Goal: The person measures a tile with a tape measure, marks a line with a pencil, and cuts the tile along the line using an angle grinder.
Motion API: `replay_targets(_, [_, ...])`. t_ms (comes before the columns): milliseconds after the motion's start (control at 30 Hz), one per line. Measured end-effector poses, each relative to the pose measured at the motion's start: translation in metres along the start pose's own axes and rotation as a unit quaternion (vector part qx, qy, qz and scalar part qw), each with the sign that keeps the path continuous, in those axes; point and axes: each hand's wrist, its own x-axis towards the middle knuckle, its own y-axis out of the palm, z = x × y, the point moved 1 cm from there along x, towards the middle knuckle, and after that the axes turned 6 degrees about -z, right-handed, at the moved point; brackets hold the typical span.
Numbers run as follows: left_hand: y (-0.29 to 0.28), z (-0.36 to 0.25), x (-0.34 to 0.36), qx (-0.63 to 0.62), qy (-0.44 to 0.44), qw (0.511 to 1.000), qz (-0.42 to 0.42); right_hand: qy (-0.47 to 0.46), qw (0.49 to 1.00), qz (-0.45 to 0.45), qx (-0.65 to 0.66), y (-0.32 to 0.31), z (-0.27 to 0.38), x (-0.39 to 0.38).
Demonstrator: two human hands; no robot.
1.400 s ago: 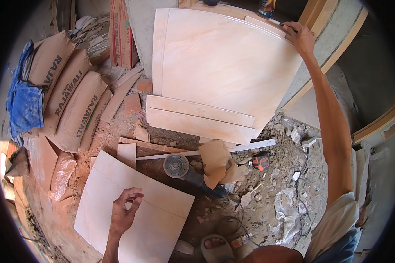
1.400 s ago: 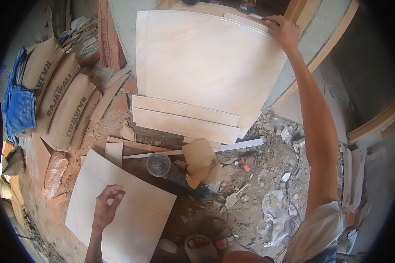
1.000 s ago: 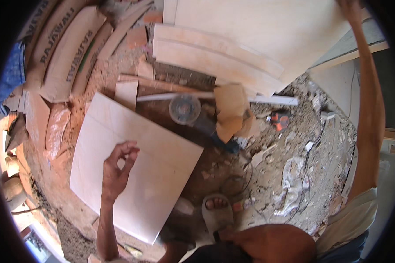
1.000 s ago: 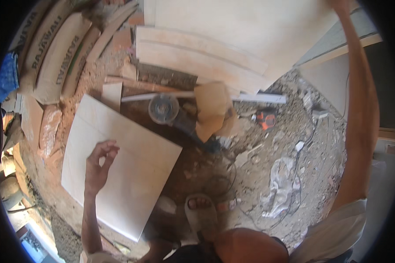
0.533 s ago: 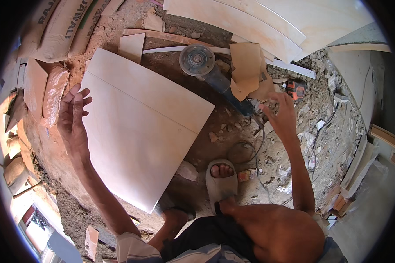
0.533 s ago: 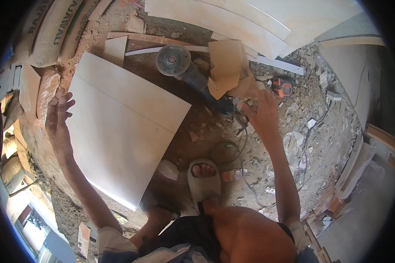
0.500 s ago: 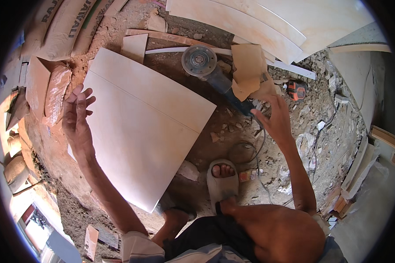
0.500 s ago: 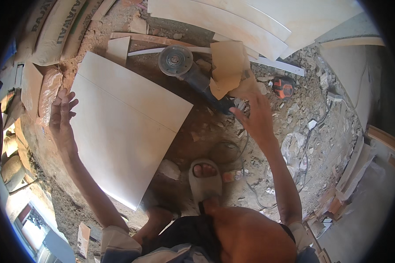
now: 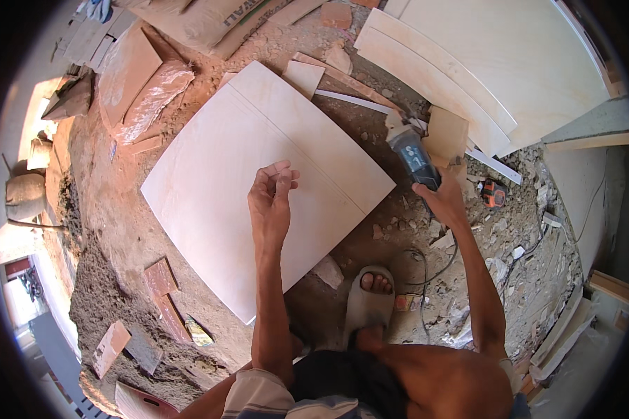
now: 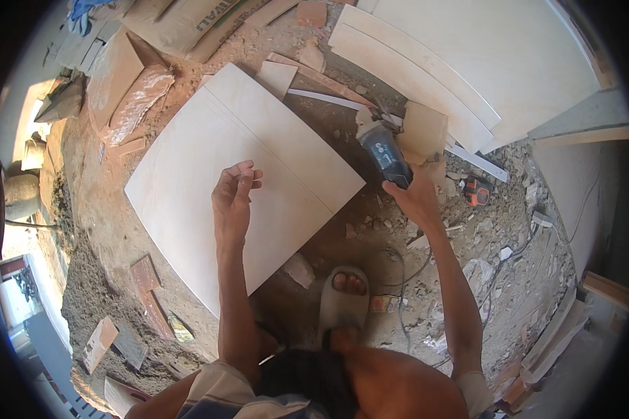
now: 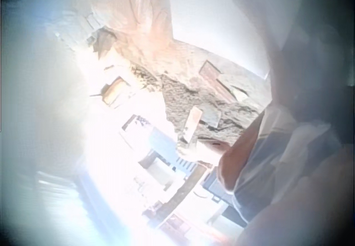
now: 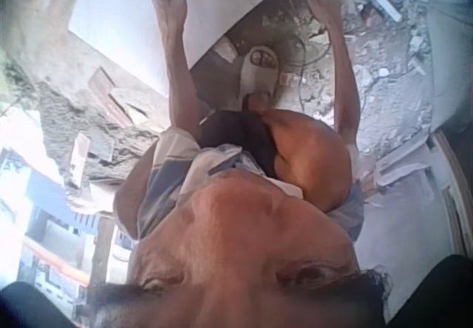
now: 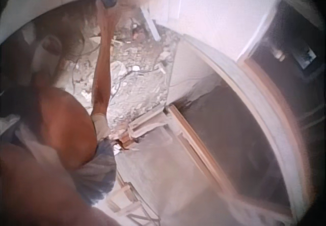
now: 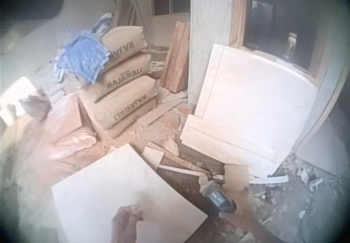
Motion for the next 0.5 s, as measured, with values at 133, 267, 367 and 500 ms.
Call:
replay_targets(133, [0.011, 0.004, -0.022, -0.084, -0.006, 0.994, 0.064, 0.104, 0.965, 0.033, 0.238, -0.049, 0.035, -0.047])
replay_targets(267, [0.08, -0.015, -0.077, -0.224, -0.023, 0.935, 0.274, 0.082, 0.708, 0.249, 0.656, -0.049, 0.061, -0.085])
replay_targets(367, [0.086, -0.053, -0.093, -0.309, -0.07, 0.879, 0.357, 0.02, 0.512, 0.369, 0.776, -0.022, 0.098, -0.098])
replay_targets(500, [0.066, -0.051, -0.088, -0.304, -0.077, 0.887, 0.339, 0.027, 0.382, 0.48, 0.789, 0.019, 0.118, -0.105])
